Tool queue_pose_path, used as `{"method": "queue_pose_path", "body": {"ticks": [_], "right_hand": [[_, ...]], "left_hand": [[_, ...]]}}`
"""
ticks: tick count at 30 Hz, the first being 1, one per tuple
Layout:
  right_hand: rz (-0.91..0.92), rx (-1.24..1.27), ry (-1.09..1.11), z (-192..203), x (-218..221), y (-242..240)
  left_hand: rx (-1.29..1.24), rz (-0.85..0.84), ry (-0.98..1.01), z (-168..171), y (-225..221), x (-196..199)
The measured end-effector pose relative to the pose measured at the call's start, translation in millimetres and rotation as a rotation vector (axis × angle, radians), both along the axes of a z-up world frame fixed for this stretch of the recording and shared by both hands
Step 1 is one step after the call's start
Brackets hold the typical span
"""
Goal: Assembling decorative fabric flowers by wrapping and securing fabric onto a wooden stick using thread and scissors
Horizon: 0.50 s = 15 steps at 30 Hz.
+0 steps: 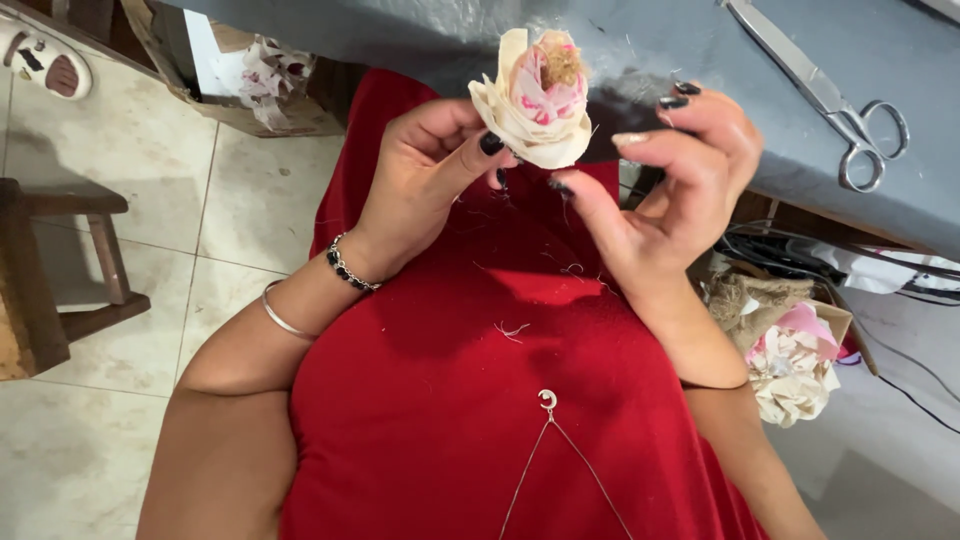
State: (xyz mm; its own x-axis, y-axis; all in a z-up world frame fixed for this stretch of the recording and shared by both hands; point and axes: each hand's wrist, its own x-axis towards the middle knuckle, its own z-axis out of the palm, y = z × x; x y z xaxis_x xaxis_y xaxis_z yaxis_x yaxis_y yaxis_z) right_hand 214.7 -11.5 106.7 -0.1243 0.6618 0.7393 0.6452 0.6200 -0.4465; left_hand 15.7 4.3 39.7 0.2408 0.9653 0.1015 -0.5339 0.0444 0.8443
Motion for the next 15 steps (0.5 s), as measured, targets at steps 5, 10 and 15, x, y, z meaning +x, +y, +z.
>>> {"method": "queue_pose_path", "body": {"ticks": [5,10,15], "right_hand": [[-0.001,0.083,-0.114,-1.7,3.3,2.4],[0.000,0.163,-0.214,8.7,-0.9,4.8],[0.011,0.192,-0.239,3.9,-1.5,5.8]], "left_hand": [[-0.014,-0.010,-0.030,6.8,0.0,2.2],[-0.003,-0.038,-0.043,13.7,-2.6,1.1],[0.002,0.026,-0.029,3.9,-2.0,4.9]]}}
